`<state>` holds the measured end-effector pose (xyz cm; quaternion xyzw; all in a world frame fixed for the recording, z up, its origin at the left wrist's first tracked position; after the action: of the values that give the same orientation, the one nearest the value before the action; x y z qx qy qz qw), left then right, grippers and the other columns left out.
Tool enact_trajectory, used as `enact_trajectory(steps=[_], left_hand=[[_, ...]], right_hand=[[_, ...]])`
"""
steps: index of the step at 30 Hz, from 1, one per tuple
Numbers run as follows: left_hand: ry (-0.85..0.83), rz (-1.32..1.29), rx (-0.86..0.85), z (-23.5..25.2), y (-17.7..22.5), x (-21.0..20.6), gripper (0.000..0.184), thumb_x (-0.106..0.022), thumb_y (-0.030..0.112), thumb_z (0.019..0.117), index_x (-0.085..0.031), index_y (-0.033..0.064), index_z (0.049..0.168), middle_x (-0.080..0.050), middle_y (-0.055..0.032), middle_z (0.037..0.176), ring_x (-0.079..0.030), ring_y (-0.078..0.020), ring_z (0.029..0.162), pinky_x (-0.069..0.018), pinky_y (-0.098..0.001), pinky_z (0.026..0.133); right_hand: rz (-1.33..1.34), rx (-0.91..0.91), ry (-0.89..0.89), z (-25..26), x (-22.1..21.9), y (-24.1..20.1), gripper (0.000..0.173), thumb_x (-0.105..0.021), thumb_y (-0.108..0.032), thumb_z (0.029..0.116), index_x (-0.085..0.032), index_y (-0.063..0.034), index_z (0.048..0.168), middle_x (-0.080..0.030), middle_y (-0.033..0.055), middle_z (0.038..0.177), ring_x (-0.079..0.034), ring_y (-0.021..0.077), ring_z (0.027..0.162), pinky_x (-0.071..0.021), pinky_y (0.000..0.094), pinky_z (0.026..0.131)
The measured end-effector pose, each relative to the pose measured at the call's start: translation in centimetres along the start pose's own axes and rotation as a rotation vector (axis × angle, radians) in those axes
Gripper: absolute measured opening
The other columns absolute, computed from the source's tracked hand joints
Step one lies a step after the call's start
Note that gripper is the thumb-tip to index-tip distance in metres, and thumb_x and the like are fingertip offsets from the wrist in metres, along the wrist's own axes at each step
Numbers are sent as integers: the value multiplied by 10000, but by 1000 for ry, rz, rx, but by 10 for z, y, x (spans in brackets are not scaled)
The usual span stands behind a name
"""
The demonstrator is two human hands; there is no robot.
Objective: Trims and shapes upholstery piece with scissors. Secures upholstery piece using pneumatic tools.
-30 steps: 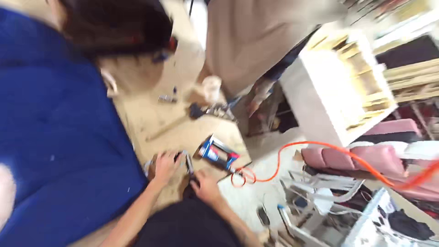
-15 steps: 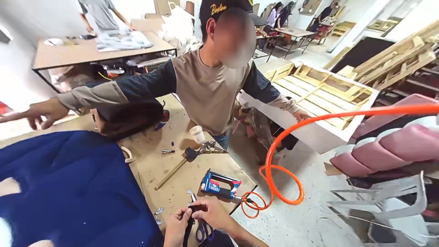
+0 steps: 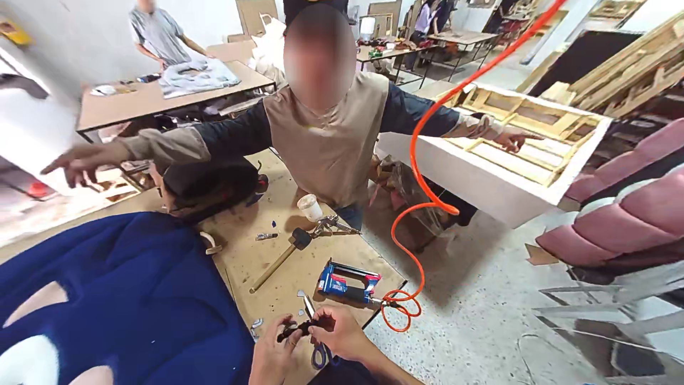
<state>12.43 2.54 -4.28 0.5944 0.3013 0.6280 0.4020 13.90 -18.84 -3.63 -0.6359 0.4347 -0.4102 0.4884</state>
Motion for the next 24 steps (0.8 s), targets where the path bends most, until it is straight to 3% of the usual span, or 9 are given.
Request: enact_trajectory(steps=[2, 5, 7, 9, 13, 15, 16, 22, 24], left_hand=[[134, 63, -15, -4, -2, 15, 474, -718, 400, 946, -674, 43, 1255, -712, -88, 1187, -673, -183, 1132, -559, -428, 1011], [344, 37, 114, -16, -9, 26, 286, -697, 297, 967, -722, 54, 1114, -728, -38, 1013, -707, -97, 928, -616, -316, 866], [329, -1, 231, -26, -9, 24, 217, -703, 263, 970, -741, 58, 1032, -738, -27, 904, -709, -93, 813, -624, -319, 780], [185, -39, 318, -36, -12, 16, 217, -704, 259, 972, -751, 50, 1006, -741, -48, 845, -710, -135, 747, -622, -383, 730], [-94, -471, 453, -40, -17, -13, 272, -618, 209, 1036, -707, -20, 1151, -768, -129, 999, -761, -240, 875, -649, -426, 832], [-21, -710, 470, -36, -16, -22, 287, -594, 138, 1038, -641, -60, 1240, -737, -170, 1093, -742, -277, 950, -636, -453, 868], [46, -783, 453, -35, -16, -23, 257, -596, 100, 1025, -628, -63, 1222, -731, -168, 1082, -733, -268, 958, -628, -450, 878], [203, -735, 312, -30, -20, -12, 174, -668, 45, 964, -686, -50, 1108, -759, -146, 980, -747, -223, 891, -631, -396, 859], [189, -675, 273, -28, -20, -8, 184, -674, 68, 961, -694, -47, 1104, -764, -141, 963, -750, -216, 874, -634, -379, 843]], right_hand=[[17, -13, 1, 1, 2, -1, 194, -743, -205, 950, -729, -80, 1098, -773, 19, 874, -753, 134, 753, -658, 332, 747], [95, -23, 12, 8, 1, 0, 241, -757, -178, 948, -739, -53, 1154, -787, 45, 891, -767, 170, 762, -670, 351, 759], [136, -20, 51, 13, -3, -1, 239, -796, -146, 909, -752, -42, 1119, -785, 62, 885, -769, 188, 759, -675, 367, 755], [175, -1, 87, 18, -9, -3, 218, -799, -131, 901, -750, -28, 1087, -784, 76, 879, -769, 201, 762, -674, 374, 754], [342, 5, 59, 22, -24, -10, 210, -786, -95, 904, -728, 32, 1061, -767, 156, 913, -761, 272, 805, -661, 429, 778], [334, -39, 15, 21, -29, -12, 192, -792, -107, 888, -742, 12, 1030, -751, 126, 939, -733, 232, 848, -632, 411, 806], [319, -54, -2, 20, -30, -11, 188, -797, -112, 884, -746, 6, 1021, -749, 117, 942, -727, 219, 856, -628, 403, 810], [50, -32, -136, 19, -30, -8, 187, -806, -188, 897, -764, -56, 1023, -759, 56, 951, -740, 165, 807, -650, 353, 766], [-71, 20, -137, 20, -32, -6, 188, -816, -261, 893, -777, -109, 996, -743, 4, 998, -716, 108, 881, -634, 310, 793]])
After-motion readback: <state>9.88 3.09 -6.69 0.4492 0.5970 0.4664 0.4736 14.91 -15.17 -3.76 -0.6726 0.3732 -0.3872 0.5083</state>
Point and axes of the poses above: each hand's wrist, its own z-axis towards the middle knuckle, its own x-axis out of the back of the hand, y = z × x, the point moved 3 cm from there along z, towards the middle knuckle
